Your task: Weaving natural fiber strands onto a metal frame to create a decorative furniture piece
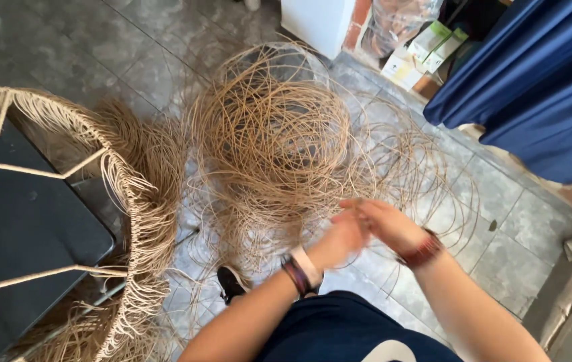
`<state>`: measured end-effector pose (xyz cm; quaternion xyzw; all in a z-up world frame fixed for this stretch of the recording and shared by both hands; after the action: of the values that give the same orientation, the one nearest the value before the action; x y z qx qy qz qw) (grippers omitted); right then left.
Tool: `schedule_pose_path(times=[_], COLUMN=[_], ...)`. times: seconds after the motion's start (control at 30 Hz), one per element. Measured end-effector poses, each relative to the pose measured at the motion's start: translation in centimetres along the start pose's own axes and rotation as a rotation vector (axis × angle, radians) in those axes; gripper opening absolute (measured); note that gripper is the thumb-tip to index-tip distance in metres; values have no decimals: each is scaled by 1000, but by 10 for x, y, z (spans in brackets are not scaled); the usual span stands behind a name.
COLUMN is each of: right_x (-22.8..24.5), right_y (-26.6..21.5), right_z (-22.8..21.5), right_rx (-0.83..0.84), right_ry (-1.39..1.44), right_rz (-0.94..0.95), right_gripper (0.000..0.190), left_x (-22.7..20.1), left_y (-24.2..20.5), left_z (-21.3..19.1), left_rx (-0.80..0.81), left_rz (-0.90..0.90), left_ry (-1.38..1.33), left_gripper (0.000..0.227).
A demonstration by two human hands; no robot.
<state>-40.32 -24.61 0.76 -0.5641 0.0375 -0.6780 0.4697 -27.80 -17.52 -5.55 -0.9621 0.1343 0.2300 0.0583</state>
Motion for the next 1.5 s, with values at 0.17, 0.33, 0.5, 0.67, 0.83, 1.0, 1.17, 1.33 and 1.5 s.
schedule_pose_path(times=[0.17, 0.33, 0.5, 0.67, 0.83, 1.0, 1.17, 1.33, 1.5], right_x=[-15, -51, -37, -1, 39, 11, -39, 22, 15], right_y=[44, -20, -84, -46, -5, -40, -83, -91, -9], right_z=[22, -26, -30, -7, 10, 9, -13, 23, 12], right_rx=[1, 80, 96, 290, 227, 121, 208, 196, 6], right_ry=[-170, -476, -466, -151, -11, -202, -235, -465, -169], right_rz=[-4, 78, 171, -81, 28, 63, 328, 105, -69], right_gripper=[33, 37, 35, 74, 42, 36, 37, 37, 36], left_x=[-2, 30, 33, -28, -32, -15, 3, -14, -58], left_y=[-45, 1, 33, 31, -40, -4, 36, 17, -28], left_z=[18, -33, -86, -71, -50, -65, -107, -119, -102], left_rx=[465, 22, -396, 228, 298, 111, -240, -371, -260], left_rz=[-89, -220, -487, -239, 17, -36, -366, -277, -76], left_ry=[-732, -2019, -2521, -415, -748, -1528, -2450, -2008, -1071], left_gripper=[30, 32, 37, 19, 24, 84, 22, 32, 19])
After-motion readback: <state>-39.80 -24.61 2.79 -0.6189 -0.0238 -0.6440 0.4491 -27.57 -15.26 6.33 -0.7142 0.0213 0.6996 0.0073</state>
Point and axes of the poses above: each hand's wrist, its own y-axis towards the middle knuckle, its own z-axis out of the palm, x = y × z, the point moved 1 cm from there along y, towards the middle knuckle, and after that the axes turned 5 degrees about x, right-handed, at the moved point
